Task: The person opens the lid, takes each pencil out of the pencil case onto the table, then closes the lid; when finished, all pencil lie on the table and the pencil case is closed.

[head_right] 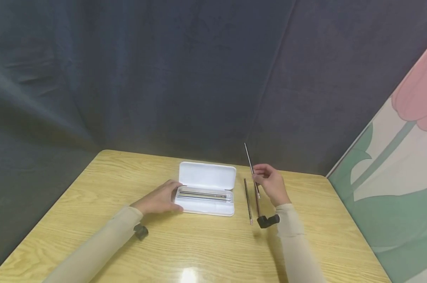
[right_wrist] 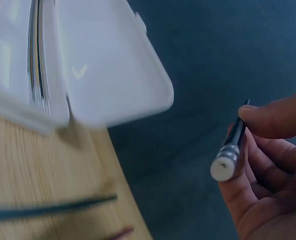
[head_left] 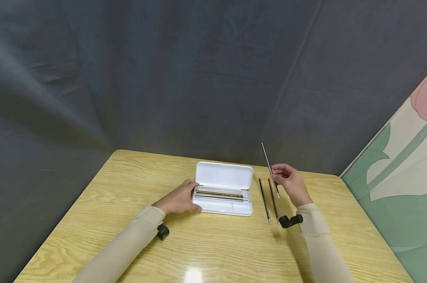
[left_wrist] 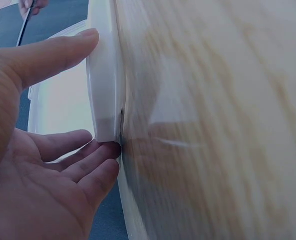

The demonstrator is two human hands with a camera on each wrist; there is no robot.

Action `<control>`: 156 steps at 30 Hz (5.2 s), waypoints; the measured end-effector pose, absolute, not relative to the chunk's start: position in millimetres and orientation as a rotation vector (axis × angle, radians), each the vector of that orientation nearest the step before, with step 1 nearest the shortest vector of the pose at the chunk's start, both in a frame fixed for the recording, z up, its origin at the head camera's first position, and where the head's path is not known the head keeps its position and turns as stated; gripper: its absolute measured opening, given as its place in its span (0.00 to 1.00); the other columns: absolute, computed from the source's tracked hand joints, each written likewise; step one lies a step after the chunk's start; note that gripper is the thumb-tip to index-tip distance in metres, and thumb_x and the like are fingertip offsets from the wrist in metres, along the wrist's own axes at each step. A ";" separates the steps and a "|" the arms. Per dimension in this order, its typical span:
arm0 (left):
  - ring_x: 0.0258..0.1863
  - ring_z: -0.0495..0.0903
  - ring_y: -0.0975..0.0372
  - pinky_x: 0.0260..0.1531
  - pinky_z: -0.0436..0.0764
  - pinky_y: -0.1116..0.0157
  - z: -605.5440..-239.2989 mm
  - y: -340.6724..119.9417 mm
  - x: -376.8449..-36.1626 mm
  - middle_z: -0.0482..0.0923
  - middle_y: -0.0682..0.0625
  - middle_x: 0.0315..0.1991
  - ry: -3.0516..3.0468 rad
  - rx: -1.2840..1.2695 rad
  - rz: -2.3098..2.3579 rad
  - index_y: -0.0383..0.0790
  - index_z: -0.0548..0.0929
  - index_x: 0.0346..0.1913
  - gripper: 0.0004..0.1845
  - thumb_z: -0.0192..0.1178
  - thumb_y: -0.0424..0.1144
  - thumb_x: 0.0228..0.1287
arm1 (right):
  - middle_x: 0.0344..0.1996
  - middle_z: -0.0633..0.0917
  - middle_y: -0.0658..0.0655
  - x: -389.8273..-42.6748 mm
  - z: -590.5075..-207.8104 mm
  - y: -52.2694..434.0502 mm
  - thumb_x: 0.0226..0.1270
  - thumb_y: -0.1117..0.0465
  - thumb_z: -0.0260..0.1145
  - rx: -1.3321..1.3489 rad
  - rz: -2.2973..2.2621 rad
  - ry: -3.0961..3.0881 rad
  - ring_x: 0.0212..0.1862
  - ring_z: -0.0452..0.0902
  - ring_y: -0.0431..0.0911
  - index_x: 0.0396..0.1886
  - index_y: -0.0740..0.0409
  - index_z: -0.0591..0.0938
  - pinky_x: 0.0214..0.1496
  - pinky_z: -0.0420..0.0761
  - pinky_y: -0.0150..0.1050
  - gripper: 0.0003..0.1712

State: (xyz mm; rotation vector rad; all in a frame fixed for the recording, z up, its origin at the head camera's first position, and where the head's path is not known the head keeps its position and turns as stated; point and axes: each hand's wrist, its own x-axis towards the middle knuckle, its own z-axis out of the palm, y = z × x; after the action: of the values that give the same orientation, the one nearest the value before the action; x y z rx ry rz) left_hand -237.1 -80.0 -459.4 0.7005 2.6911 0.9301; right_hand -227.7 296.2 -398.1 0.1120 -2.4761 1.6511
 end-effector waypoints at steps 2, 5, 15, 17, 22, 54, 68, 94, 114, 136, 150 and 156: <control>0.66 0.64 0.55 0.64 0.68 0.54 -459.7 -80.6 -237.4 0.61 0.50 0.67 2.686 0.703 0.937 0.43 0.61 0.69 0.47 0.70 0.55 0.47 | 0.34 0.79 0.45 -226.4 -401.1 306.7 0.65 0.65 0.61 0.072 1.652 -2.469 0.35 0.78 0.35 0.53 0.68 0.73 0.37 0.80 0.28 0.19; 0.67 0.64 0.55 0.64 0.68 0.54 -460.6 -82.1 -237.5 0.60 0.51 0.67 2.682 0.696 0.943 0.43 0.61 0.69 0.48 0.70 0.56 0.46 | 0.33 0.79 0.45 -224.4 -409.0 320.0 0.66 0.65 0.60 -0.006 1.623 -2.485 0.35 0.78 0.34 0.54 0.69 0.73 0.37 0.81 0.28 0.19; 0.67 0.63 0.55 0.65 0.66 0.54 -461.0 -82.4 -240.0 0.61 0.51 0.67 2.680 0.696 0.973 0.43 0.63 0.69 0.48 0.71 0.56 0.45 | 0.38 0.81 0.59 -226.8 -443.5 349.3 0.64 0.60 0.58 -0.265 1.148 -2.894 0.29 0.77 0.42 0.57 0.63 0.73 0.30 0.78 0.35 0.22; 0.66 0.64 0.55 0.65 0.66 0.54 -461.4 -82.2 -240.3 0.62 0.50 0.66 2.676 0.692 0.974 0.43 0.63 0.68 0.48 0.71 0.56 0.45 | 0.38 0.81 0.60 -227.4 -449.3 351.4 0.63 0.59 0.58 -0.272 1.060 -2.940 0.29 0.76 0.43 0.56 0.62 0.74 0.28 0.75 0.36 0.22; 0.64 0.66 0.56 0.63 0.68 0.55 -463.0 -83.5 -240.6 0.62 0.50 0.65 2.663 0.689 0.993 0.43 0.63 0.68 0.48 0.72 0.56 0.44 | 0.33 0.83 0.57 -227.5 -457.4 350.5 0.59 0.59 0.61 -0.266 0.910 -2.984 0.27 0.74 0.43 0.52 0.62 0.76 0.26 0.71 0.35 0.21; 0.57 0.69 0.57 0.57 0.71 0.55 -463.6 -84.2 -239.4 0.68 0.50 0.58 2.602 0.631 1.134 0.45 0.65 0.66 0.45 0.73 0.52 0.44 | 0.44 0.82 0.67 -230.7 -428.2 247.6 0.58 0.67 0.67 0.326 1.659 -2.442 0.43 0.81 0.41 0.47 0.65 0.80 0.44 0.80 0.26 0.16; 0.58 0.70 0.56 0.60 0.71 0.55 -459.7 -78.9 -236.5 0.68 0.50 0.60 2.669 0.617 1.112 0.42 0.67 0.65 0.44 0.74 0.48 0.43 | 0.33 0.84 0.47 -238.6 -465.2 207.1 0.54 0.71 0.68 0.469 1.256 -2.880 0.37 0.79 0.40 0.37 0.47 0.82 0.39 0.80 0.30 0.15; 0.58 0.70 0.56 0.60 0.71 0.55 -458.2 -79.5 -236.9 0.70 0.50 0.58 2.689 0.604 1.074 0.42 0.68 0.64 0.43 0.74 0.50 0.43 | 0.31 0.83 0.48 -241.6 -462.0 200.4 0.57 0.73 0.64 0.619 1.151 -2.997 0.34 0.77 0.39 0.35 0.43 0.83 0.35 0.78 0.30 0.17; 0.60 0.69 0.57 0.60 0.70 0.55 -465.6 -81.9 -242.6 0.69 0.50 0.59 2.668 0.611 1.105 0.43 0.68 0.65 0.44 0.73 0.52 0.43 | 0.41 0.80 0.58 -228.7 -410.8 251.9 0.62 0.69 0.62 0.337 1.780 -2.462 0.41 0.77 0.41 0.51 0.66 0.77 0.40 0.79 0.27 0.17; 0.59 0.70 0.56 0.59 0.71 0.55 -462.1 -85.7 -240.9 0.69 0.49 0.58 2.654 0.546 1.145 0.44 0.68 0.64 0.43 0.74 0.51 0.43 | 0.32 0.80 0.46 -206.9 -435.6 380.4 0.64 0.64 0.59 -0.316 1.396 -2.682 0.32 0.78 0.35 0.57 0.68 0.72 0.34 0.80 0.30 0.22; 0.59 0.70 0.57 0.59 0.71 0.56 -463.7 -83.3 -243.4 0.69 0.50 0.58 2.650 0.556 1.127 0.44 0.68 0.64 0.44 0.73 0.53 0.43 | 0.34 0.82 0.57 -211.6 -457.6 368.6 0.59 0.60 0.64 -0.334 0.873 -3.006 0.28 0.76 0.43 0.50 0.63 0.76 0.28 0.73 0.35 0.20; 0.58 0.70 0.57 0.58 0.71 0.56 -464.7 -83.9 -244.7 0.69 0.51 0.58 2.640 0.565 1.145 0.45 0.68 0.64 0.43 0.73 0.53 0.42 | 0.32 0.82 0.56 -209.8 -458.7 366.6 0.58 0.60 0.64 -0.294 0.706 -3.032 0.29 0.75 0.45 0.47 0.63 0.77 0.29 0.73 0.38 0.18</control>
State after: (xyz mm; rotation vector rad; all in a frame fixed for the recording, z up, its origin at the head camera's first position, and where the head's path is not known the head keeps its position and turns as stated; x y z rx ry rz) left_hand -244.7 -83.9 -464.7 0.5648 2.6400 1.1448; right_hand -209.8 366.6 -458.7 -0.2943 -3.0317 0.7061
